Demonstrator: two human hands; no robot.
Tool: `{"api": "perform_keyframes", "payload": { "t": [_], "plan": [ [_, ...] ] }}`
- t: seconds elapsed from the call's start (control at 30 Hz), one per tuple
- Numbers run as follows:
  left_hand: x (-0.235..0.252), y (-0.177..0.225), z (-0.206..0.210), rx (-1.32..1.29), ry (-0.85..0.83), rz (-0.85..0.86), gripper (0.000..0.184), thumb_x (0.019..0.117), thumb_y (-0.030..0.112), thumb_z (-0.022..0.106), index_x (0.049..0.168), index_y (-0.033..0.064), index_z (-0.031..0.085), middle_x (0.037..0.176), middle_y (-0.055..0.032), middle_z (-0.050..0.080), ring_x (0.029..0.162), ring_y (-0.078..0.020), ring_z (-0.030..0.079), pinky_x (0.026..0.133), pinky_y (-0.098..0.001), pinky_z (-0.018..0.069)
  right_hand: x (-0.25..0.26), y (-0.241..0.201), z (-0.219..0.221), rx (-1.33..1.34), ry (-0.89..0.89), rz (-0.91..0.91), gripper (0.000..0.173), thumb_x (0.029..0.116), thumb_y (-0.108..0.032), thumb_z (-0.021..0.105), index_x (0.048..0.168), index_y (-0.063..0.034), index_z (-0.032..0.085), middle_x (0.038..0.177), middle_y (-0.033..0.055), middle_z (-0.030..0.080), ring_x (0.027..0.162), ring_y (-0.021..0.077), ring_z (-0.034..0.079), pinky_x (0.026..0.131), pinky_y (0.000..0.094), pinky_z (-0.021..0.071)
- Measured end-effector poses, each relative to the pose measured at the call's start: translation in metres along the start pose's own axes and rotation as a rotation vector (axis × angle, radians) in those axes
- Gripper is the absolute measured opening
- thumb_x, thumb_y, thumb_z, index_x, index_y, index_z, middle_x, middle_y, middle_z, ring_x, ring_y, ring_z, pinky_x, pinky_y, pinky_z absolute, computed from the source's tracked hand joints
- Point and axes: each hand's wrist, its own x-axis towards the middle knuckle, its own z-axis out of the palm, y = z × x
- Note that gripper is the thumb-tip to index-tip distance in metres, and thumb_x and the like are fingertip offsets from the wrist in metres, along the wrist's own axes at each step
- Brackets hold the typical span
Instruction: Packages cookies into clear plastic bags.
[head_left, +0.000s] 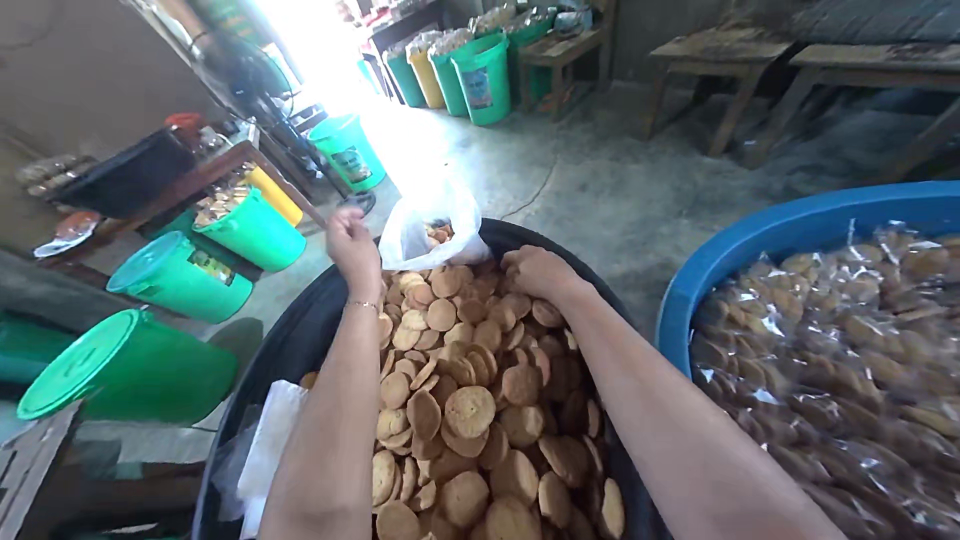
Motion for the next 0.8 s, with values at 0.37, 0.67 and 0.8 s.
{"api": "perform_keyframes", "payload": {
  "t": [0.37,0.67,0.8],
  "plan": [
    [-0.019,-0.033,0.07,0.476,-0.659,-0.012,0.05,0.0998,0.039,0.064,0.135,0.0046,0.062,0.139,-0.023,0.059,0.134,-0.0405,0.052,0.111,-0.0632,0.0367,0.001,0.011,-0.004,0.117,-0.054,-0.119,0.027,0.107,-0.012,0.05,0.124,-0.0064,0.07,0.131,0.0187,0.066,0.126,0.0356,0.06,0.108,0.0577,0.0439],
    [-0.066,-0.047,-0.025,0.366,-0.947,0.013,0.044,0.1081,0.032,0.05,0.142,0.0065,0.058,0.144,-0.0198,0.057,0.139,-0.0354,0.048,0.117,-0.0575,0.0325,0.007,0.02,-0.007,0.112,0.028,-0.077,0.03,0.1043,-0.007,0.05,0.129,-0.006,0.067,0.123,0.0225,0.068,0.113,0.0412,0.066,0.098,0.0639,0.0498],
    [-0.124,-0.023,-0.095,0.328,-0.983,0.134,0.044,0.1092,0.028,0.044,0.149,0.0132,0.053,0.161,-0.0087,0.041,0.149,-0.0288,0.037,0.12,-0.0551,0.0276,-0.001,0.017,-0.012,0.126,0.114,-0.124,0.032,0.1043,-0.005,0.046,0.129,-0.0011,0.065,0.119,0.0264,0.068,0.108,0.044,0.067,0.094,0.064,0.0502]
  ]
}}
